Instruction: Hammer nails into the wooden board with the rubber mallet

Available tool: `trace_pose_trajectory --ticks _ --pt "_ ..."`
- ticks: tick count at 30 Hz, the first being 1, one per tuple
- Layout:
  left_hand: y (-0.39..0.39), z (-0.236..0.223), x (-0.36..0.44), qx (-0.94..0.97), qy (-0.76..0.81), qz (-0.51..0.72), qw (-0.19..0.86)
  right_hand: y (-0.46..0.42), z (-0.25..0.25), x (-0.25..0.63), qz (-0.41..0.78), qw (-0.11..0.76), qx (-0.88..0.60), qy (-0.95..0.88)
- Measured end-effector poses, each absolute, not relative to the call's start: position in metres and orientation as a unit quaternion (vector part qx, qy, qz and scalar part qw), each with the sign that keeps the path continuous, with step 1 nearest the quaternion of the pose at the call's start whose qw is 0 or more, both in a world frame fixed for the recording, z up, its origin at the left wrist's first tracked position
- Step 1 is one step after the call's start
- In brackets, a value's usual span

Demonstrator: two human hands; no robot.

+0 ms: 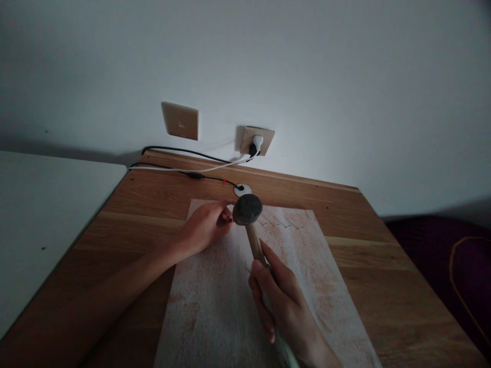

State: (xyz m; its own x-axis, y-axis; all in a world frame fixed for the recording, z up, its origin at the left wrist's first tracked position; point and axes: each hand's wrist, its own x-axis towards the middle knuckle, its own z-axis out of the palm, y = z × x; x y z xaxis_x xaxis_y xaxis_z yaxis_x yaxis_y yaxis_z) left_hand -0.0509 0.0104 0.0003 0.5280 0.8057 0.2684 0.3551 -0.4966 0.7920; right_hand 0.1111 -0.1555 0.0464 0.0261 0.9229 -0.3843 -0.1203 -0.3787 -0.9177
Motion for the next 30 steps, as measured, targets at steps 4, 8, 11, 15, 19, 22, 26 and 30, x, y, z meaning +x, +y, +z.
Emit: trace_pose_trajectory --ticks 4,8,11,15,19,22,26,30 --pt "0.0104 0.0021 -0.0504 0.802 0.366 0.328 0.339 -0.1529 0.0426 0.1124 0.612 0.431 -0.562 -0.351" --pt "0.0104 0.0053 -0.0509 0.801 0.374 0.320 0.341 -0.1524 0.0487 0.1128 0.610 0.428 -0.570 -0.346" --pt "0.0106 0.0062 -0.0513 0.803 0.379 0.319 0.331 -0.1536 0.0512 0.1125 0.606 0.423 -0.577 -0.349" --pt "0.0106 0.0060 -0.0512 0.807 0.379 0.315 0.326 -0.1542 0.0459 0.1120 0.607 0.426 -0.575 -0.346" --pt "0.0106 0.0043 -0.0513 0.806 0.376 0.315 0.332 -0.1528 0.0453 0.1127 0.604 0.423 -0.581 -0.345" --pt "0.0105 0.0036 -0.0514 0.802 0.376 0.321 0.335 -0.1526 0.0469 0.1132 0.609 0.423 -0.577 -0.342" --pt "0.0102 0.0040 -0.0504 0.801 0.379 0.322 0.333 -0.1523 0.0445 0.1127 0.612 0.428 -0.569 -0.343" --pt "0.0100 0.0032 -0.0499 0.802 0.376 0.327 0.329 -0.1513 0.0434 0.1125 0.611 0.425 -0.576 -0.339"
